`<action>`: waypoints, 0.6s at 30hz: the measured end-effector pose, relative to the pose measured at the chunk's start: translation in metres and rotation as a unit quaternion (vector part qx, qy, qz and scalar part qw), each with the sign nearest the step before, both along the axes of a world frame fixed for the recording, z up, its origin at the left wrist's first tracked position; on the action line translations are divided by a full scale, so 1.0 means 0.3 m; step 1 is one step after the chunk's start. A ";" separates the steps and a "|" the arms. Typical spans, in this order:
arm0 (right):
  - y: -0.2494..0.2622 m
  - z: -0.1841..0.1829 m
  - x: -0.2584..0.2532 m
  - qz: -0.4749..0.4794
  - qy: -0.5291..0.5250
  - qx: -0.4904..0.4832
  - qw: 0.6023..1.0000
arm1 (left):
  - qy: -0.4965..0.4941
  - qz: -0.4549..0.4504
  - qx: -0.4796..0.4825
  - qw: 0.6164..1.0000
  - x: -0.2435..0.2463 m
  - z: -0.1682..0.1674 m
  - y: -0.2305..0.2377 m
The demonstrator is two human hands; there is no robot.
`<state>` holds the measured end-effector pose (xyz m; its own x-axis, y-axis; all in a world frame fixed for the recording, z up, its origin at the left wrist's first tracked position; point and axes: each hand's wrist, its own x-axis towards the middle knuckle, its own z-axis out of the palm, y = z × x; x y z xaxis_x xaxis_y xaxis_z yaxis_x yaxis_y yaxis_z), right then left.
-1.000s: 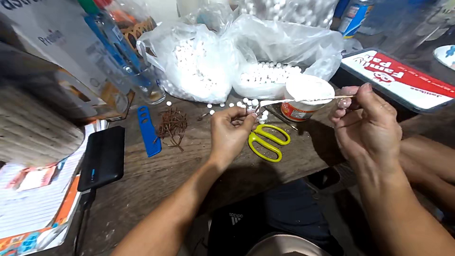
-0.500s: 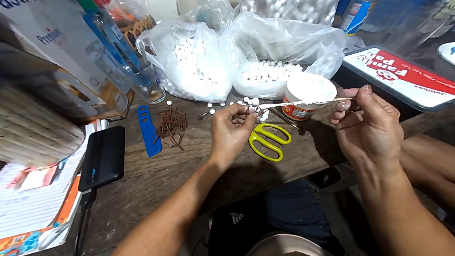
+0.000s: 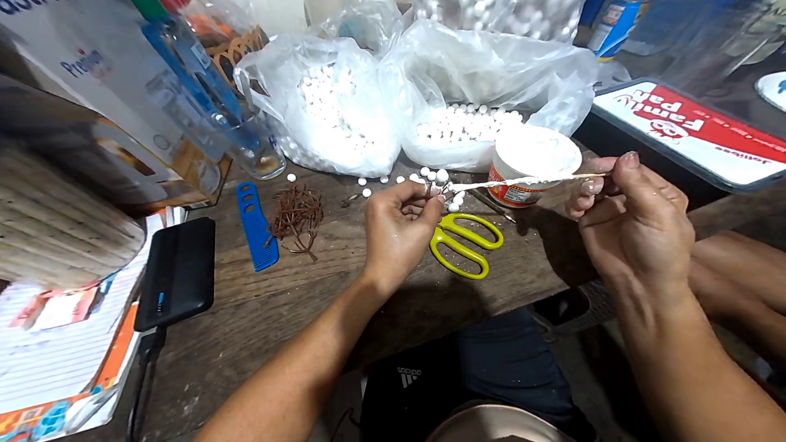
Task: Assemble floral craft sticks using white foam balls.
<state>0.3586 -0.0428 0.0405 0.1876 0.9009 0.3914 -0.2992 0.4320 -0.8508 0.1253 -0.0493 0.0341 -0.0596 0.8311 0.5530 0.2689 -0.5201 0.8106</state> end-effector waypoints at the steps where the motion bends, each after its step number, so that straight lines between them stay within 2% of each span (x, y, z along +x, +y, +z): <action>1: -0.002 0.001 -0.001 0.000 0.002 -0.001 1.000 | 0.001 0.000 -0.001 1.000 0.001 0.000 0.000; 18: 0.007 0.006 0.018 0.017 0.036 -0.016 0.999 | 0.012 0.006 -0.001 1.000 0.000 -0.002 0.001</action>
<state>0.3641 -0.0407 0.0424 0.1828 0.9191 0.3491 -0.3741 0.3934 -0.8398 0.1252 -0.0489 0.0336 -0.0574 0.8313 0.5529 0.2945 -0.5151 0.8050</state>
